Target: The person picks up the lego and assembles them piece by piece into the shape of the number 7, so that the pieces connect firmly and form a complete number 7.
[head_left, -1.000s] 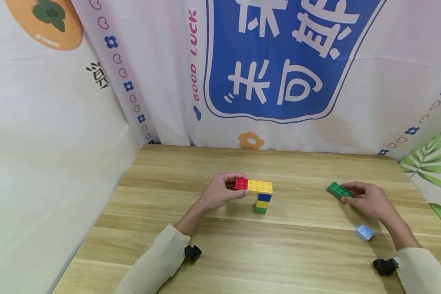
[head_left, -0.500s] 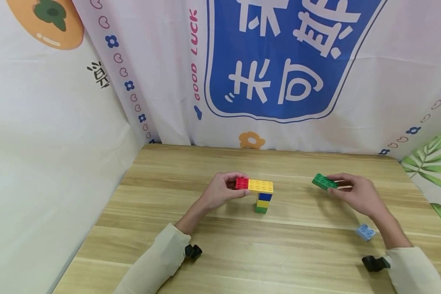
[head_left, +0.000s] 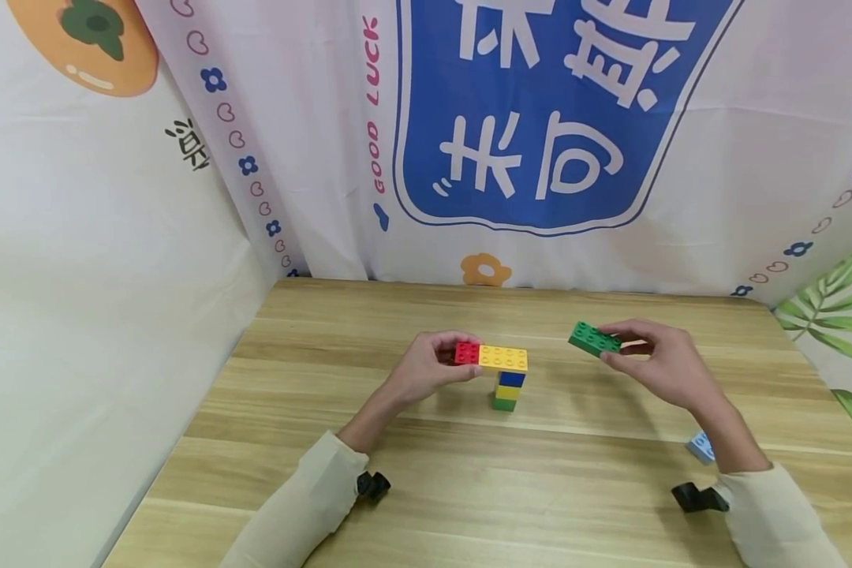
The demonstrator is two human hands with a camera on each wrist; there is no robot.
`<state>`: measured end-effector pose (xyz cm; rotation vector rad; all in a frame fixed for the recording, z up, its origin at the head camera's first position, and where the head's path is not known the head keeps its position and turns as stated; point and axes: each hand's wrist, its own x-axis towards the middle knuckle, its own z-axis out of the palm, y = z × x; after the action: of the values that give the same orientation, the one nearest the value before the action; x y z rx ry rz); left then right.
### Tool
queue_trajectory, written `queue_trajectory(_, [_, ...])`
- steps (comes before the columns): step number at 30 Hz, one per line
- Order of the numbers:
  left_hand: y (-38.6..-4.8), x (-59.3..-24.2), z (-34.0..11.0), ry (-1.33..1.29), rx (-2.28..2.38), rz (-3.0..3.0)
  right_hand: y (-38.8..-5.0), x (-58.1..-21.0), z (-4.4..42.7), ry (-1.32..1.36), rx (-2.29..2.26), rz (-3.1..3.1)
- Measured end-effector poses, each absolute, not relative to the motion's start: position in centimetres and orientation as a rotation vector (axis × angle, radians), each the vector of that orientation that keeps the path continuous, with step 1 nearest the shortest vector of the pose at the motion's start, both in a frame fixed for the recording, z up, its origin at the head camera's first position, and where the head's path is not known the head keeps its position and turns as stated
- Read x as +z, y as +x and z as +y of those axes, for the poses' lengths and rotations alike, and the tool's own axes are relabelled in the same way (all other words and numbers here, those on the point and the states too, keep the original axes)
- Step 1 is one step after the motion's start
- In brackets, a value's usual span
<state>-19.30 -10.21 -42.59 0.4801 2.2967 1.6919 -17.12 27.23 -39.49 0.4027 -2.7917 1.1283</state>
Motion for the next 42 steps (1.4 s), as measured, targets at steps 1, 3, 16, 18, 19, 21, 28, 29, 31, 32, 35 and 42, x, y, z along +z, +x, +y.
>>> queue_trajectory(1, [-19.3, -42.6, -10.2, 0.482, 1.693, 2.297, -17.1, -39.4, 26.9, 0.414, 1.137, -2.788])
queue_trajectory(3, [-19.3, -42.6, -10.2, 0.486, 1.692, 2.298, -17.1, -39.2, 26.3, 0.448, 1.149, -2.770])
queue_trajectory(16, [-19.3, -42.5, -10.2, 0.495, 1.705, 2.282, -17.3, -38.0, 22.2, 0.632, 1.169, -2.650])
queue_trajectory(18, [-19.3, -42.6, -10.2, 0.494, 1.709, 2.279, -17.4, -37.8, 21.6, 0.653, 1.185, -2.642])
queue_trajectory(19, [-19.3, -42.6, -10.1, 0.494, 1.709, 2.277, -17.4, -37.7, 21.3, 0.661, 1.193, -2.639])
queue_trajectory(21, [-19.3, -42.6, -10.2, 0.495, 1.710, 2.277, -17.4, -37.6, 20.8, 0.672, 1.208, -2.635])
queue_trajectory(28, [-19.4, -42.7, -10.2, 0.518, 1.721, 2.268, -17.5, -37.3, 19.1, 0.708, 1.268, -2.633])
queue_trajectory(29, [-19.3, -42.6, -10.3, 0.520, 1.723, 2.266, -17.6, -37.3, 18.9, 0.717, 1.275, -2.633])
queue_trajectory(31, [-19.3, -42.6, -10.3, 0.527, 1.729, 2.261, -17.6, -37.3, 18.4, 0.732, 1.281, -2.636])
queue_trajectory(32, [-19.3, -42.6, -10.3, 0.531, 1.731, 2.258, -17.6, -37.3, 18.1, 0.743, 1.281, -2.636])
queue_trajectory(35, [-19.3, -42.6, -10.3, 0.538, 1.731, 2.255, -17.7, -37.3, 17.4, 0.783, 1.274, -2.633])
queue_trajectory(42, [-19.3, -42.5, -10.3, 0.540, 1.734, 2.253, -17.7, -37.5, 15.9, 0.858, 1.289, -2.619])
